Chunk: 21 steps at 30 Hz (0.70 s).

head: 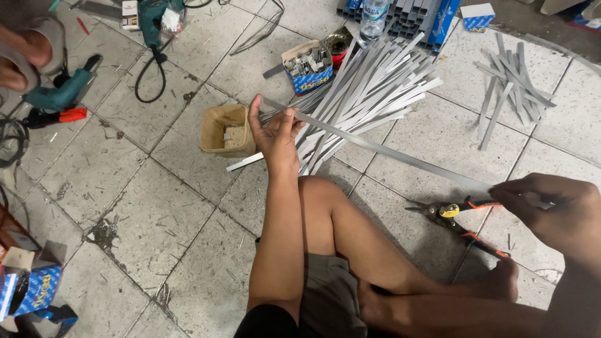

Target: The person sits on the floor and repeatedly cuts long, thin metal strips into shorter segments using tin snips. They hold each strip with one hand and cut it with the other, placing the cut pieces into a pile on the floor.

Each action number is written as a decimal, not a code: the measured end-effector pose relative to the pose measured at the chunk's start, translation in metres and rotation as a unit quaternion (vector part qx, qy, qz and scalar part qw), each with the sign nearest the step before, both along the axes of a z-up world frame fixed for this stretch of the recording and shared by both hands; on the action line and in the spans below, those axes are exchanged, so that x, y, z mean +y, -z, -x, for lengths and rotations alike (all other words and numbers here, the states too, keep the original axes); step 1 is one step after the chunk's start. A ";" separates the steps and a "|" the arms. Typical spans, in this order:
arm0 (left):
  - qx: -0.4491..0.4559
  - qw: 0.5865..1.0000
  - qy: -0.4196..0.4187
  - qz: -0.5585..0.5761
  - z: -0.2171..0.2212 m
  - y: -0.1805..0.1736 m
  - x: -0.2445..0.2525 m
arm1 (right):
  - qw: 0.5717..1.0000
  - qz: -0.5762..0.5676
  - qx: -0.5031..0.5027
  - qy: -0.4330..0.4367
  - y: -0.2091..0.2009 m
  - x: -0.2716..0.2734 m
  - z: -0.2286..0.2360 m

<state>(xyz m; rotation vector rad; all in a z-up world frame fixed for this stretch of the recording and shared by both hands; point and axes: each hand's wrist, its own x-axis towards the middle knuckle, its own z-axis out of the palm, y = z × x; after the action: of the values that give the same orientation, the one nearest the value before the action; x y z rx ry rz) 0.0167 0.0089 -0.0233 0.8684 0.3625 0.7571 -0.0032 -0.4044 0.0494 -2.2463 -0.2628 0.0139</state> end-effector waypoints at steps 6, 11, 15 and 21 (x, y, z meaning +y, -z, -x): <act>0.002 1.000 -0.022 0.001 0.000 0.002 0.002 | 1.000 -0.022 -0.013 -0.009 0.009 0.000 -0.001; -0.007 1.000 -0.017 0.003 -0.002 0.003 0.001 | 0.997 0.033 0.043 0.056 0.003 0.003 -0.002; 0.008 1.000 -0.027 -0.007 -0.002 0.001 0.001 | 1.000 0.013 0.010 0.015 0.005 0.004 -0.003; -0.024 0.999 -0.020 0.020 -0.005 0.013 0.008 | 0.999 -0.025 0.018 -0.011 0.014 0.000 -0.007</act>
<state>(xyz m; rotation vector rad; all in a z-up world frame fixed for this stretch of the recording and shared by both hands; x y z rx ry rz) 0.0218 0.0168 -0.0359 0.8070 0.3531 0.8046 0.0035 -0.4044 0.0358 -2.1922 -0.2652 0.0586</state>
